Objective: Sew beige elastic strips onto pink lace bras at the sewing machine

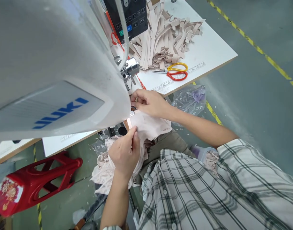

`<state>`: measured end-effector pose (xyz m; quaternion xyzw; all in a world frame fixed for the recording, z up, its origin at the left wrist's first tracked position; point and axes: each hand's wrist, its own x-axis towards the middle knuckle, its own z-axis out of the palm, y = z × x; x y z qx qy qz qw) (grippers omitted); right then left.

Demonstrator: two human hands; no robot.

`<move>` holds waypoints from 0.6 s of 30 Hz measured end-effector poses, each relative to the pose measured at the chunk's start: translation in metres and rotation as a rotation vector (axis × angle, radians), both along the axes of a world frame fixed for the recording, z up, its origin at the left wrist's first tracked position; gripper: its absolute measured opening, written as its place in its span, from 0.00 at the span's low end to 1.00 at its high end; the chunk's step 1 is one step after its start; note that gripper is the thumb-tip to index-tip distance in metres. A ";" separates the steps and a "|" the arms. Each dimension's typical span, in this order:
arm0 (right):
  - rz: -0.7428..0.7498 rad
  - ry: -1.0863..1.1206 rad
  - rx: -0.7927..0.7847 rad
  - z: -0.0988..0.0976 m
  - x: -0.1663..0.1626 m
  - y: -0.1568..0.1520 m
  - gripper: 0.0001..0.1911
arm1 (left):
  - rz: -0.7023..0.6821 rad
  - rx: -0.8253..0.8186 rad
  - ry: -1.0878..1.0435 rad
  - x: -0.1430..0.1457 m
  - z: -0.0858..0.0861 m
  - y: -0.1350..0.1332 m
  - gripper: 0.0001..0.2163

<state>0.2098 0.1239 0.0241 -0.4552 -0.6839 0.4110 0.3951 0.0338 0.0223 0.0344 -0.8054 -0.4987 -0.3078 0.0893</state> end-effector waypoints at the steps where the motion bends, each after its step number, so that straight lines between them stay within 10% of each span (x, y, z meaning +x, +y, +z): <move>1: 0.002 -0.002 -0.002 0.000 0.000 0.000 0.05 | -0.006 0.003 -0.003 0.000 0.000 0.000 0.08; 18: -0.019 0.050 -0.014 0.005 0.000 -0.009 0.05 | -0.015 -0.042 -0.137 -0.005 0.002 -0.006 0.07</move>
